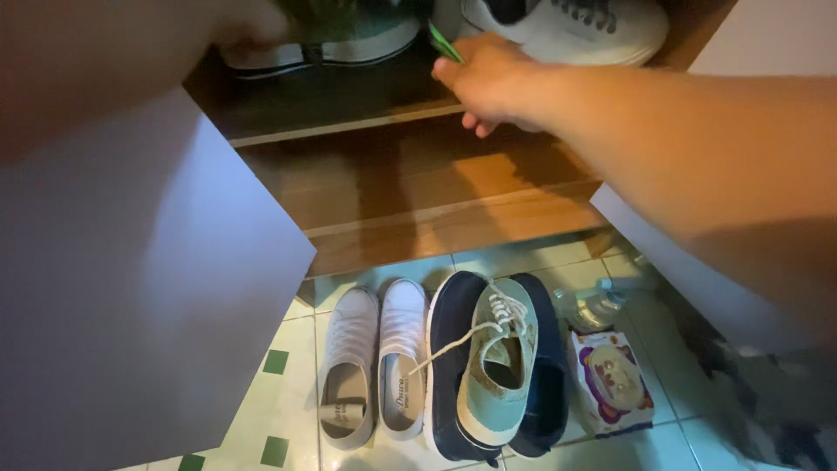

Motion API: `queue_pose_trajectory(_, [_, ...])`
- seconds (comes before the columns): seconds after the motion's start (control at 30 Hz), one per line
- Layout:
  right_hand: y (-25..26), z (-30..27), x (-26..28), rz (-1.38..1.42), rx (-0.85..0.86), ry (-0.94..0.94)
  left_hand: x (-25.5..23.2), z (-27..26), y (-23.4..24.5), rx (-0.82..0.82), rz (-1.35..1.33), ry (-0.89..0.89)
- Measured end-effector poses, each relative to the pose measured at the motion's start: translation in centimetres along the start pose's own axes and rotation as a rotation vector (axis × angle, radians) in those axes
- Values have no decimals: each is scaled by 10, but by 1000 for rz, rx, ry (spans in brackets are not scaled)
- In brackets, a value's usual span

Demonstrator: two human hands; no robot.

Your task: The person is cleaning multiple pairs of shoes from a cabinet using a toothbrush and wet wipes.

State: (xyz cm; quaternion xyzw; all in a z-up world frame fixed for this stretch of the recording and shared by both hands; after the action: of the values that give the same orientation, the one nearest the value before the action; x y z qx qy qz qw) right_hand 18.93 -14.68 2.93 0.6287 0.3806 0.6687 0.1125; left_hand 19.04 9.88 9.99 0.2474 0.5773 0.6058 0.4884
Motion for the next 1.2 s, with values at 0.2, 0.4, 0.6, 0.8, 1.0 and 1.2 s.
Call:
queue_pose_trajectory(0.2, [-1,3,-7,-98,17,-10,12,-6,-70,165,10,24])
queue_pose_trajectory(0.4, [-21,11,-31,-253,84,-35,28,-28,-57,218,44,72])
queue_pose_trajectory(0.6, [-12,10,-2,-178,151,-54,31,-38,12,175,39,114])
queue_pose_trajectory(0.8, [-4,0,26,-110,205,-118,17,-67,32,144,199,-1])
queue_pose_trajectory(1.0, [10,-28,47,12,74,-124,5,-94,32,102,268,-143])
queue_pose_trajectory(1.2, [17,-68,34,102,58,-199,-52,-167,69,40,236,-285])
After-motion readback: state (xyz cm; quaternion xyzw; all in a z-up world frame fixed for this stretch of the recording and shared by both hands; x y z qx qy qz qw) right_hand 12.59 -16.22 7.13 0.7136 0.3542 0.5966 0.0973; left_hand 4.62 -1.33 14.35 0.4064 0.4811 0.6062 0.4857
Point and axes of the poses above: each hand's wrist, its own z-axis towards the middle knuckle, its own y-axis out of the back of the hand, x = y × z, the point moved 6 cm from there along z, towards the middle knuckle, and after that the axes turned 4 degrees about -x, right-handed, at the moved point
